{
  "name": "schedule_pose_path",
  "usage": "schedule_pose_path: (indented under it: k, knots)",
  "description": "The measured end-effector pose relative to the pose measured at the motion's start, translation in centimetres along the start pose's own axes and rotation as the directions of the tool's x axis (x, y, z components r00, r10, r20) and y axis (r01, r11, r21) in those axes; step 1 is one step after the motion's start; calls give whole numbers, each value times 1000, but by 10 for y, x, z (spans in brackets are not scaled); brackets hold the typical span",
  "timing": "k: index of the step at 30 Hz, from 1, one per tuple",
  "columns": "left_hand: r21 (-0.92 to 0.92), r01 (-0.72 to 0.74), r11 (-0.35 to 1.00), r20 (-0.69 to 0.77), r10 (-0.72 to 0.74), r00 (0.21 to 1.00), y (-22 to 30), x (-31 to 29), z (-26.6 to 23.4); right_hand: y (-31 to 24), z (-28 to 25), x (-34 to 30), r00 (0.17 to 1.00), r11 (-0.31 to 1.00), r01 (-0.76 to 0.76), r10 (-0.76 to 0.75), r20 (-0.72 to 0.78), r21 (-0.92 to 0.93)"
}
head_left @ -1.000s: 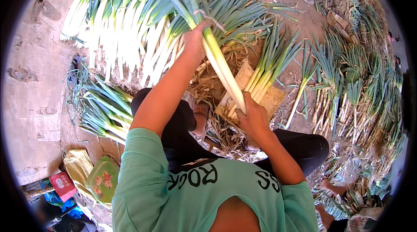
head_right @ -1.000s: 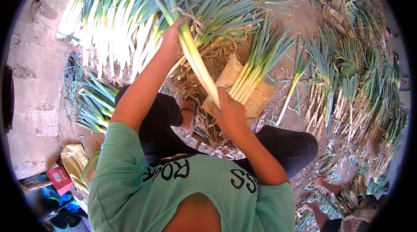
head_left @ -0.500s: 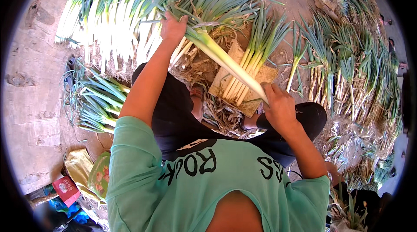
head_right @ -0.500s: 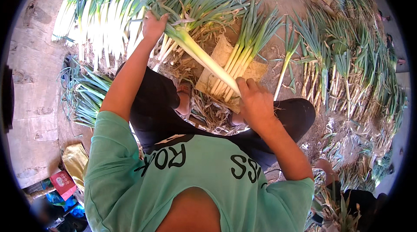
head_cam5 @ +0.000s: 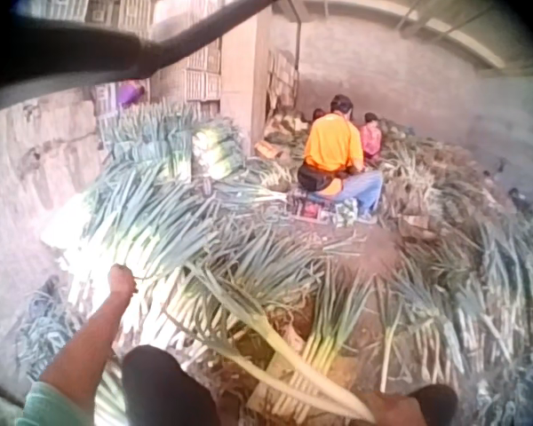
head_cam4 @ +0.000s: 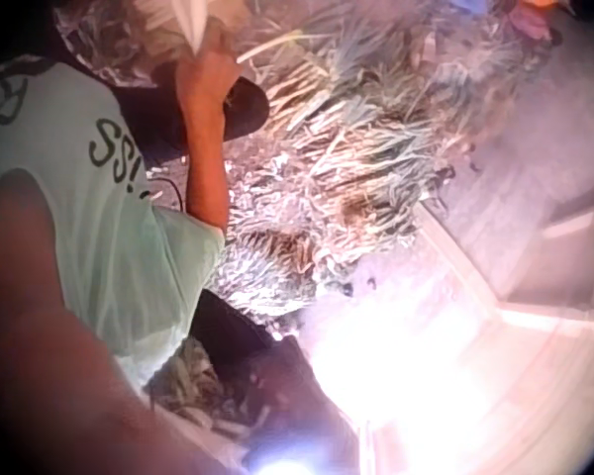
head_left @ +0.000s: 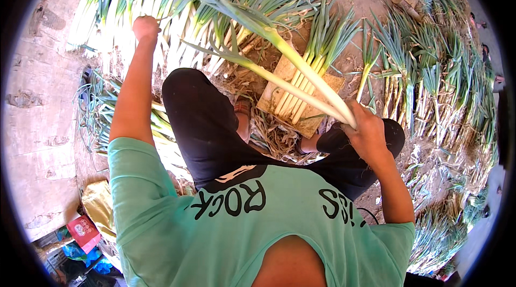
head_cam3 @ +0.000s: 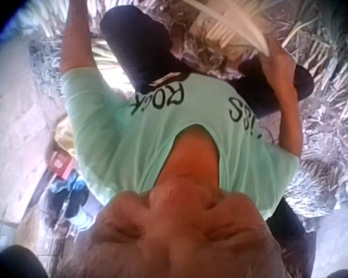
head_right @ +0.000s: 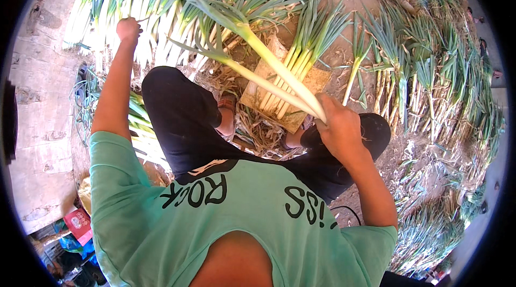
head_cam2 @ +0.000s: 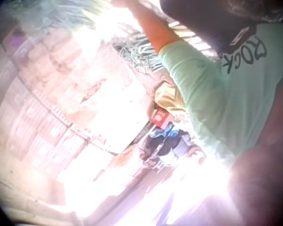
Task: The person bundles leeks by hand using a blue strap. They pick up several leeks from the floor, align them on a wooden board, and tie the strap around the bundle.
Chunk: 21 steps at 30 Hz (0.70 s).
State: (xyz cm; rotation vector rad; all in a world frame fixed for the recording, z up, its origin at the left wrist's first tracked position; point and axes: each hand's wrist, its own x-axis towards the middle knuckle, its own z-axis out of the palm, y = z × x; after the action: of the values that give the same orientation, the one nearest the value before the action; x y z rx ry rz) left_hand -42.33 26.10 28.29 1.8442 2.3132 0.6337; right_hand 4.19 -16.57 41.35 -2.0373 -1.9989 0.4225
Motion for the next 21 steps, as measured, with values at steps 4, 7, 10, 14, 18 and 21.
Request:
schedule_pose_path:
  k: [4,7,10,14,18,21]
  knots:
    - [-267,83,960,-209,-141,968,11,-24,-21,5,7,6,999,989,-23,17,48,143]
    - [-582,43,812,331,188,925,112,-116,-41,10,8,7,996,955,-87,73,58,283]
    - [-385,101,917,860,317,399,163,-196,-42,10,5,11,985,885,-172,151,83,434]
    - [-504,391,770,862,480,165,181,-268,-25,-8,2,17,943,673,-334,234,238,660]
    - [-583,803,-121,558,659,504,215,-277,18,-17,18,17,871,431,-491,217,442,757]
    - [-347,832,-433,595,583,553,229,-264,39,-12,46,15,881,437,-451,75,467,779]
